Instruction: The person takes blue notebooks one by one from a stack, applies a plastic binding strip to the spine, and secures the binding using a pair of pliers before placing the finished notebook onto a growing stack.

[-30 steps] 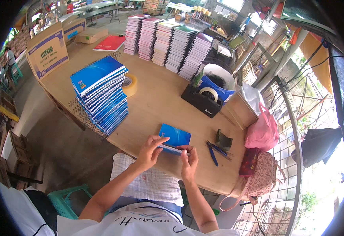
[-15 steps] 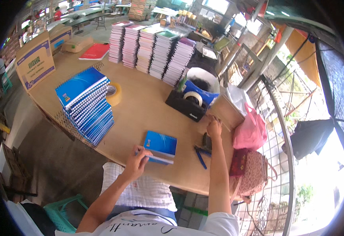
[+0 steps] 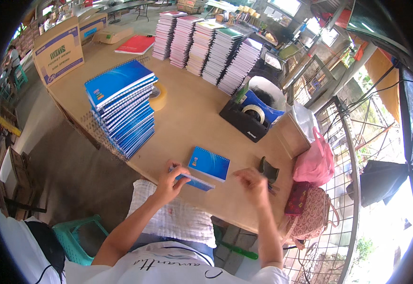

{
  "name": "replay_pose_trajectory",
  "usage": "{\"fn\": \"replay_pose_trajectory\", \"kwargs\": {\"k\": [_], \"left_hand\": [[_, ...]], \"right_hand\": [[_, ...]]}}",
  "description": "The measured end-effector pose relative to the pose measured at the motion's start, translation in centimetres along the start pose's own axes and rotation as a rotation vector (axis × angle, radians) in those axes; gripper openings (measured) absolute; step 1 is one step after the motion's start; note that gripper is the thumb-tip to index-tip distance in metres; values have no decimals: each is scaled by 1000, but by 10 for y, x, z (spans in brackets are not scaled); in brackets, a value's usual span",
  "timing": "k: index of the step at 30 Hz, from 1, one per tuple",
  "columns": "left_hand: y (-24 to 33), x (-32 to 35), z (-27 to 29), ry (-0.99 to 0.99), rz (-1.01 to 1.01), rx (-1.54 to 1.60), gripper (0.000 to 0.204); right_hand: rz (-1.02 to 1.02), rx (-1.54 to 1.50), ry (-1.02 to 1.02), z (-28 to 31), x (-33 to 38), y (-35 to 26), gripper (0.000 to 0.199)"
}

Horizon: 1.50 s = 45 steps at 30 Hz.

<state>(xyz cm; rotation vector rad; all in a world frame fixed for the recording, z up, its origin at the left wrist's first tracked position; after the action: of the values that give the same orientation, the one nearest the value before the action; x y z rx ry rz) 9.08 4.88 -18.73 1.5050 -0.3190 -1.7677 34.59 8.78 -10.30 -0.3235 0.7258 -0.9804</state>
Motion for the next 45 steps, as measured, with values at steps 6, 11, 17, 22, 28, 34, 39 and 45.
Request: {"fn": "replay_pose_trajectory", "kwargs": {"k": [6, 11, 17, 22, 28, 34, 39, 45], "left_hand": [[-1, -1, -4, -26, 64, 103, 20], [-6, 3, -5, -12, 46, 127, 19], [-1, 0, 0, 1, 9, 111, 18], [1, -2, 1, -8, 38, 93, 18], [2, -2, 1, 14, -3, 63, 17], [2, -1, 1, 25, 2, 55, 17], [3, -2, 1, 17, -9, 59, 17], [1, -1, 0, 14, 1, 56, 17]], "right_hand": [[-329, -199, -75, -39, 36, -11, 18], [-240, -275, -135, -43, 34, -18, 18], [-395, -386, 9, -48, 34, -7, 13], [-352, -357, -175, -46, 33, -5, 10], [-213, -304, -192, -46, 33, -11, 9], [-118, -106, -164, -38, 25, -37, 7], [-95, -58, -125, -40, 26, -31, 8], [-158, -153, -258, -38, 27, -29, 15]]}}
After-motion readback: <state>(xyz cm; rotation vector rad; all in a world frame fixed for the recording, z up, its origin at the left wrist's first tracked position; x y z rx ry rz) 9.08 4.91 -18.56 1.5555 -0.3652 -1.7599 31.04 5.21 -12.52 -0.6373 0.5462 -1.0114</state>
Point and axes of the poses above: each hand's wrist, its own x-axis away from the middle knuckle, its own z-axis out of the back of the hand, y = z × x, the point moved 4 cm from there along -x, towards the middle knuckle, and after that the axes turned 9 degrees about -z, right-handed, at the moved point
